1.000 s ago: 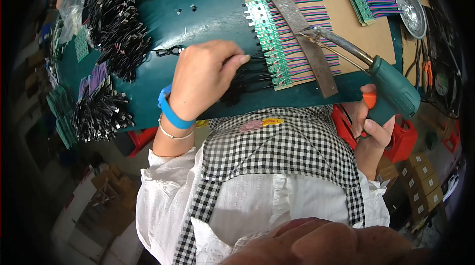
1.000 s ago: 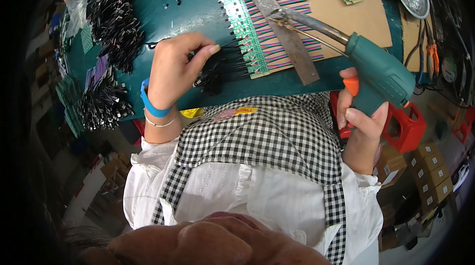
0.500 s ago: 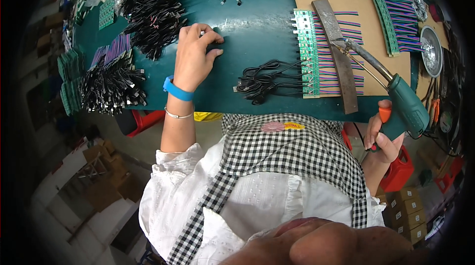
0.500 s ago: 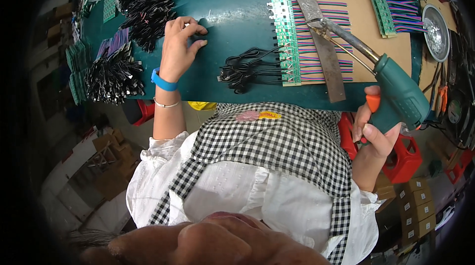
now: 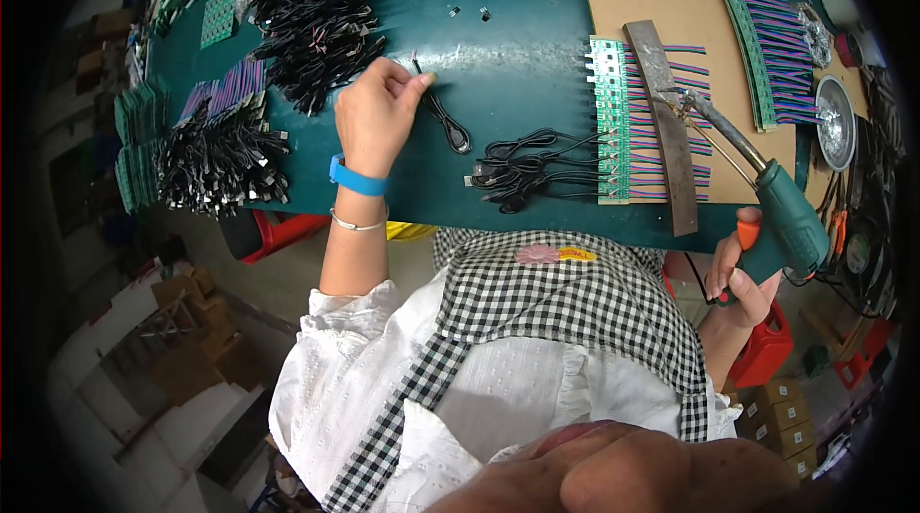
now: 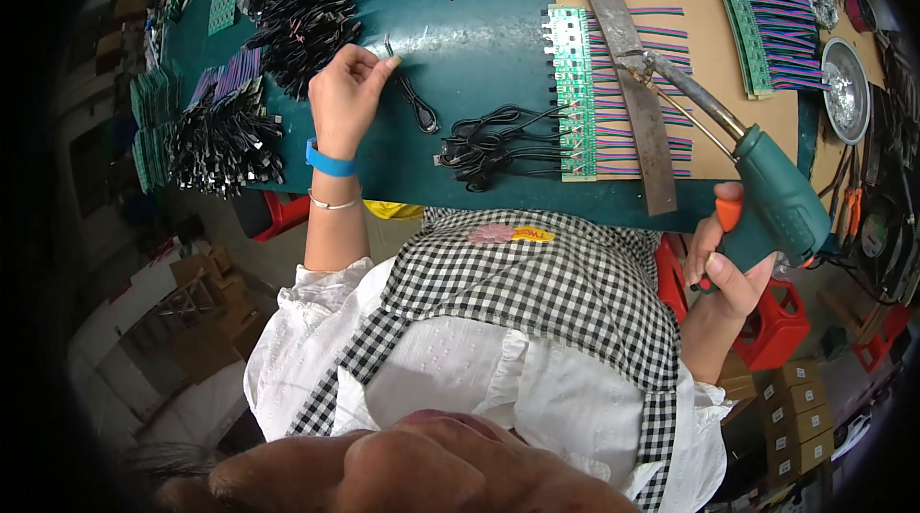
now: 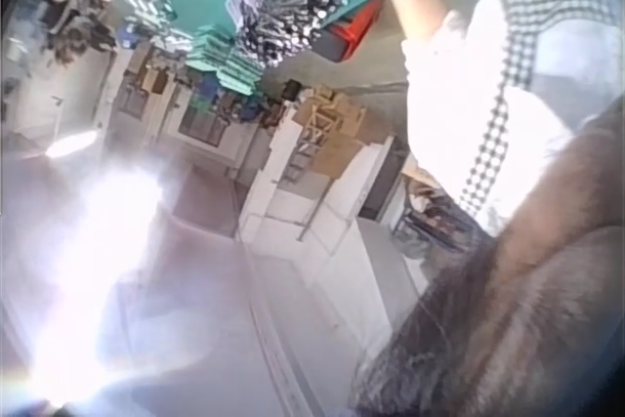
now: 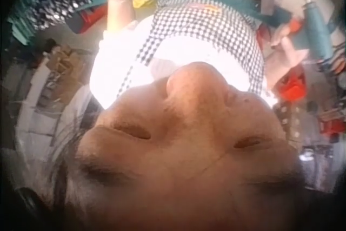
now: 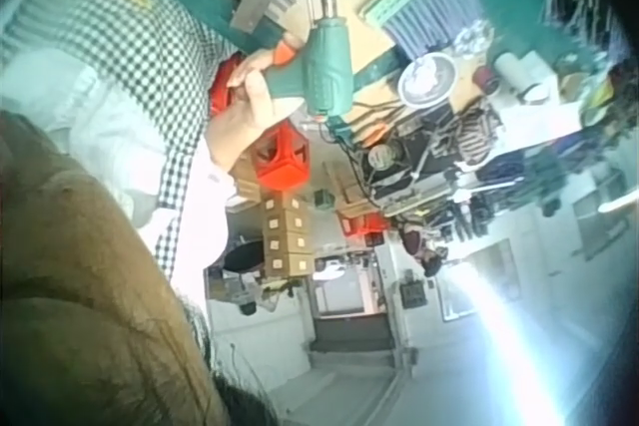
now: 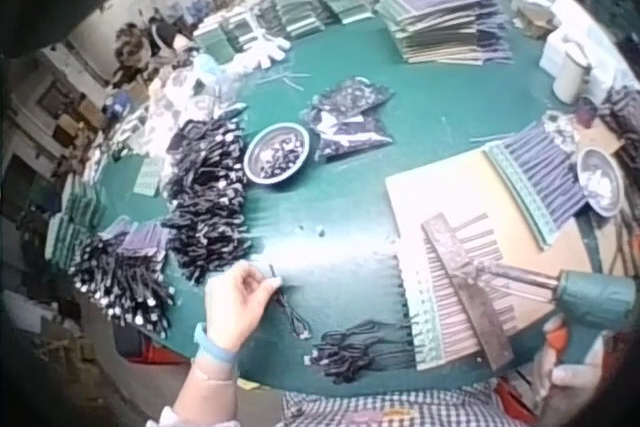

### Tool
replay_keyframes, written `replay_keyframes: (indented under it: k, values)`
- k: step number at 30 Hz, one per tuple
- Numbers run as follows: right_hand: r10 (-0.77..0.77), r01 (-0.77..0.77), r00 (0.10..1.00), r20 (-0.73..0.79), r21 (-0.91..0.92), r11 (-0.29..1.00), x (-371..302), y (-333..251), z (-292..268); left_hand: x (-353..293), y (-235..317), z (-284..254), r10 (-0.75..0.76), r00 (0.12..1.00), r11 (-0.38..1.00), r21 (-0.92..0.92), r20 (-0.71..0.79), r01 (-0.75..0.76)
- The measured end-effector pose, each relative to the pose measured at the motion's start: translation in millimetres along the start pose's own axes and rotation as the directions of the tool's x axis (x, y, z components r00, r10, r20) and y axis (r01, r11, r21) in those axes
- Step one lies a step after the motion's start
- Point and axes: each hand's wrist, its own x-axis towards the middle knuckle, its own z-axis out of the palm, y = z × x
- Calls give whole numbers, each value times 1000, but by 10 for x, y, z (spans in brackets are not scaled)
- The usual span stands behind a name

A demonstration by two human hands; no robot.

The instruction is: The person solders wires to a circuit board using a soldering iron, then assembles electronic components onto the circuit board.

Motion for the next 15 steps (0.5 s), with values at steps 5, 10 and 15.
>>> replay_keyframes:
  k: [5,10,15]
  values:
    - [-18,18,1000,8,-9,1000,29,-3,39,53,-55,239,107,992,994,-7,-62,-108]
    - [-22,22,999,-37,20,1000,55,8,144,53,193,286,224,975,961,-166,6,-220]
    - [19,-22,998,-54,-65,998,125,-10,208,-117,725,134,280,931,681,-732,235,-21]
